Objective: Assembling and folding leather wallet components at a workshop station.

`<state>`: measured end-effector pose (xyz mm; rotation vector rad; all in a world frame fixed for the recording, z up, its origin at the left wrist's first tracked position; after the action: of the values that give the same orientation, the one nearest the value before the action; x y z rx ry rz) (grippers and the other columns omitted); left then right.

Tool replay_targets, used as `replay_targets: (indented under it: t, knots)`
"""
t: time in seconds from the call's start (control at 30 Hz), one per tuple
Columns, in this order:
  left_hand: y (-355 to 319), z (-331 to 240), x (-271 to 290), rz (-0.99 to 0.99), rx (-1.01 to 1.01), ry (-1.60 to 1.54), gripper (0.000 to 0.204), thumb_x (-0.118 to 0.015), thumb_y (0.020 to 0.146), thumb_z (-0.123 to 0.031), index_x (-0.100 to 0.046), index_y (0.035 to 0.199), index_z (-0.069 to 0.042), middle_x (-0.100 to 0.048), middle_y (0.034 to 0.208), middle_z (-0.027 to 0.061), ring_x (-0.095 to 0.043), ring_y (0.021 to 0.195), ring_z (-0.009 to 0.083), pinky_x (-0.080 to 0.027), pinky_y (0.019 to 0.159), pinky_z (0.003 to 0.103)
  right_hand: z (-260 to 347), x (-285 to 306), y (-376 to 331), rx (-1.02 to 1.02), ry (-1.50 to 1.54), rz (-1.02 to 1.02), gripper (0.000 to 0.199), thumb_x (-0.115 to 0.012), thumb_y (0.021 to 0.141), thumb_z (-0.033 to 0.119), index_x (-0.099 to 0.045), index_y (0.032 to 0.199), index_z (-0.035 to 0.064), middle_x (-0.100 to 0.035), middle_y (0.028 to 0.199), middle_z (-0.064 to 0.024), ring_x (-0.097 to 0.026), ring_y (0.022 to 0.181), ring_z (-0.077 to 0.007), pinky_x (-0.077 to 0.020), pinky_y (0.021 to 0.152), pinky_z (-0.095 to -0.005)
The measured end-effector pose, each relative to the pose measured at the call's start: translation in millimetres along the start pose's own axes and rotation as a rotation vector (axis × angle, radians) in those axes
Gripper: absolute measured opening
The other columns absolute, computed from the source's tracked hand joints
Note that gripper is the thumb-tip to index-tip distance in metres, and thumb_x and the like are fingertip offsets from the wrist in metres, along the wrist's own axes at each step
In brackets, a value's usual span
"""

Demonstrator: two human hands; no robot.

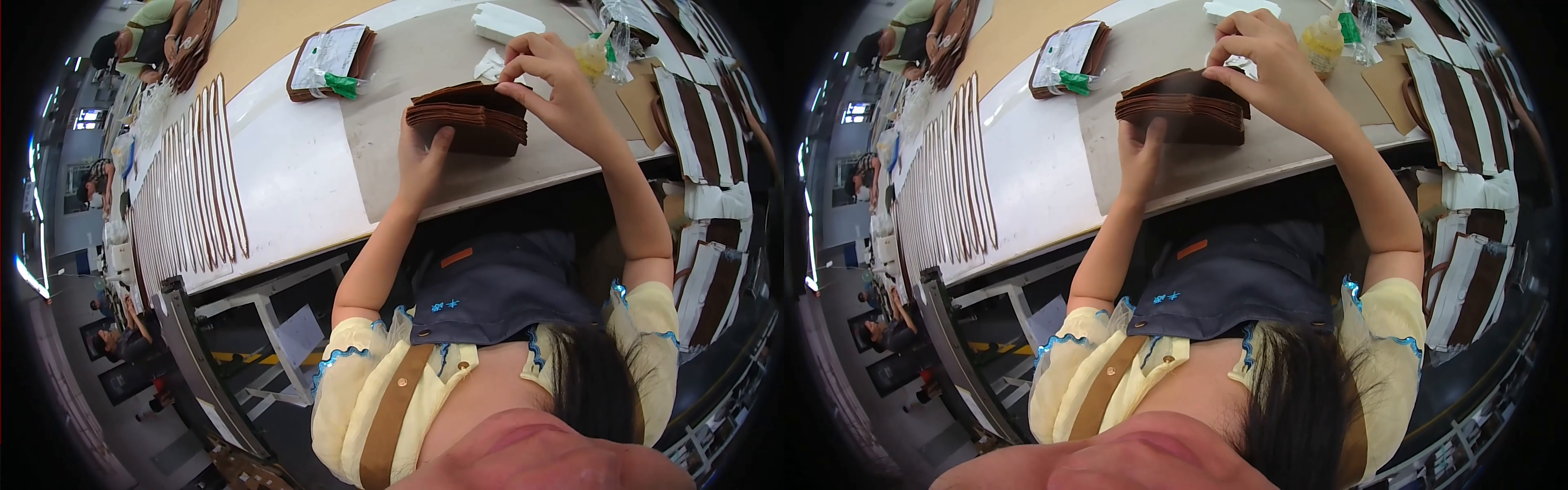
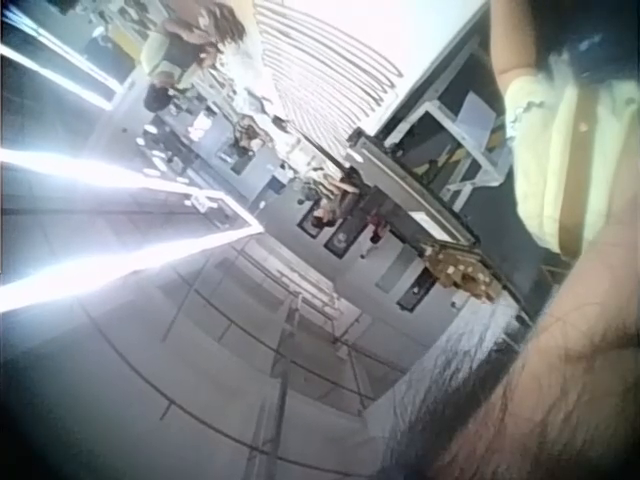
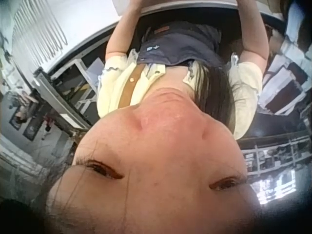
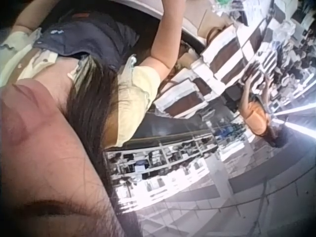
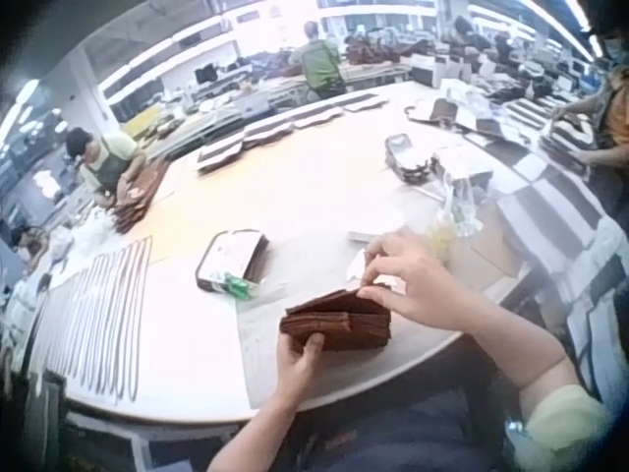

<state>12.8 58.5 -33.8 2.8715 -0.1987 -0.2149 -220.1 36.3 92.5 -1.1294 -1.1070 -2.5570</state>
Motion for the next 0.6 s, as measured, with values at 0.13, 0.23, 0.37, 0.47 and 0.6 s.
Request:
replay_targets:
  t: [0.13,0.23,0.37,0.47,0.6]
  knots:
    - [0.0,-0.3,-0.2,-0.013,0.007,0.034,0.042,-0.07,0.107,-0.015,-0.052,0.141,0.001,-0.065,0.135,0.0119,-0.06,0.128,0.0211,-0.044,0.114,0.036,-7.4,-2.3,-7.2,-0.025,-0.013,0.046,0.014,-0.081,0.092,0.017,-0.074,0.095,0.0061,-0.067,0.11,-0.0048,-0.058,0.11,-0.028,-0.0445,0.098,-0.0407]
    - [-0.2,-2.5,-1.3,-0.02,0.025,-0.012,0.042,-0.069,0.107,-0.017,-0.053,0.141,0.001,-0.065,0.136,0.0118,-0.06,0.128,0.0211,-0.043,0.115,0.036,-18.5,6.3,-16.8,-0.057,0.063,0.083,0.016,-0.082,0.092,0.019,-0.075,0.097,0.0057,-0.067,0.111,-0.0047,-0.057,0.111,-0.0276,-0.0446,0.098,-0.0401]
    - [-0.9,-1.3,1.3,-0.028,0.025,0.002,0.041,-0.069,0.107,-0.018,-0.054,0.141,0.0,-0.065,0.135,0.0107,-0.06,0.129,0.021,-0.042,0.115,0.036,-26.4,4.3,-31.2,-0.094,0.119,0.089,0.019,-0.082,0.093,0.021,-0.074,0.1,0.0047,-0.066,0.112,-0.005,-0.057,0.111,-0.0261,-0.0451,0.099,-0.0388]
    - [-0.8,3.3,3.9,-0.025,0.036,0.013,0.041,-0.07,0.107,-0.018,-0.056,0.141,-0.001,-0.065,0.137,0.0099,-0.059,0.129,0.0209,-0.041,0.116,0.036,-31.1,-7.8,-40.8,-0.134,0.175,-0.02,0.02,-0.082,0.095,0.021,-0.073,0.1,0.0037,-0.066,0.112,-0.0044,-0.058,0.111,-0.0241,-0.0449,0.099,-0.0372]
    - [-1.6,9.0,8.3,-0.016,0.0,0.05,0.042,-0.07,0.107,-0.017,-0.056,0.142,-0.001,-0.063,0.139,0.0099,-0.057,0.131,0.0208,-0.04,0.116,0.036,-41.7,-6.0,-43.7,-0.215,0.329,-0.187,0.019,-0.081,0.096,0.018,-0.069,0.098,0.0024,-0.063,0.11,-0.0025,-0.057,0.107,-0.0189,-0.0428,0.1,-0.0325]
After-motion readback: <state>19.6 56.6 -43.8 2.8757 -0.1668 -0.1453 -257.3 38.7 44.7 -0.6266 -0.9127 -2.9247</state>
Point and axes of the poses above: each hand's wrist, its own y-axis towards the middle knuckle, its own x-axis out of the back of the hand, z = x × y, the point moved 3 cm from there along y, towards the middle knuckle
